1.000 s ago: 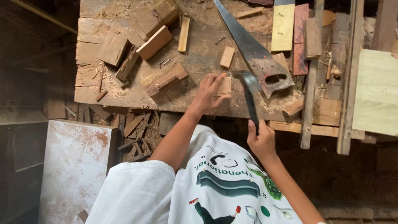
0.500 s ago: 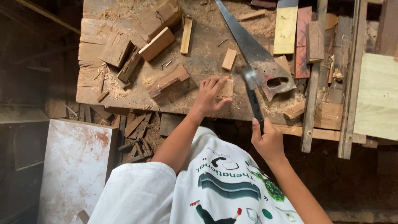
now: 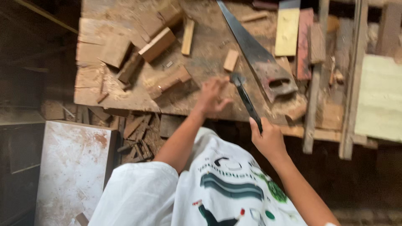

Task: The person hammers nails into small wooden blocks on a workbench. They repeatedly pick up nails, position them on the wood, and strike them with a hammer to secure the pieces.

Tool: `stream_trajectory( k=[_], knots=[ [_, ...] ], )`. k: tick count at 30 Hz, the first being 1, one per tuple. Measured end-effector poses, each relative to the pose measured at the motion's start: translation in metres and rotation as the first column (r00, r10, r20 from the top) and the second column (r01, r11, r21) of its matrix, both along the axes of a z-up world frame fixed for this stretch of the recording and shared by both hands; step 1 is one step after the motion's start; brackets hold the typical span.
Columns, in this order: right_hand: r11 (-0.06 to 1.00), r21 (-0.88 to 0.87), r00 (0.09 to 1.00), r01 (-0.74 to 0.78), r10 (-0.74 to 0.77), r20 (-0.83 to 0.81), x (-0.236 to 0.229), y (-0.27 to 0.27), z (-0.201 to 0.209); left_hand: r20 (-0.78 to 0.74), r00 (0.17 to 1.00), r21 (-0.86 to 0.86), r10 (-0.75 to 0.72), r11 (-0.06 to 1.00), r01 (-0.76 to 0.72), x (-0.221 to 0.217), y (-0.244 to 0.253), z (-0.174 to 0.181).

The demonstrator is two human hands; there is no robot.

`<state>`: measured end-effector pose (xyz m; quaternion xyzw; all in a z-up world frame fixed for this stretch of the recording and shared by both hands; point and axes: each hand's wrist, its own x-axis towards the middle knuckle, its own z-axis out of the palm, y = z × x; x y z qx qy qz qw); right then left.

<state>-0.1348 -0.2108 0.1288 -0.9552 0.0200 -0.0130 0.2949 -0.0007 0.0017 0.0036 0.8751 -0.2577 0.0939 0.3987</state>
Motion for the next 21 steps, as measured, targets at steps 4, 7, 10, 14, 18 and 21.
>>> stream_trajectory(
  k=[4,7,10,14,18,21],
  knots=[
    [0.999,0.048,0.990,-0.023,0.016,0.137,0.007,0.005,0.005,0.091,0.996,-0.024,0.001,1.000,0.001,0.008,0.000,0.000],
    [0.998,-0.021,0.996,0.057,-0.058,-0.069,0.003,0.004,0.010,0.049,0.999,0.000,0.011,1.000,-0.011,-0.001,0.000,-0.004],
    [0.997,-0.062,0.990,0.052,-0.060,-0.131,0.011,0.005,0.013,0.145,0.989,0.114,-0.003,0.993,-0.013,0.003,-0.005,-0.003],
    [0.994,0.092,0.998,0.055,-0.051,-0.045,0.006,0.009,0.014,0.066,0.997,0.005,0.044,0.999,-0.044,0.003,-0.003,-0.001],
    [0.991,0.092,0.989,0.093,-0.081,-0.120,0.009,0.010,0.011,0.093,0.994,-0.012,0.050,0.999,-0.049,0.000,-0.003,0.002],
    [0.992,0.063,0.985,0.105,-0.095,-0.147,0.015,0.009,0.009,0.100,0.994,-0.024,0.045,0.999,-0.043,0.002,-0.004,0.003]
  ],
)
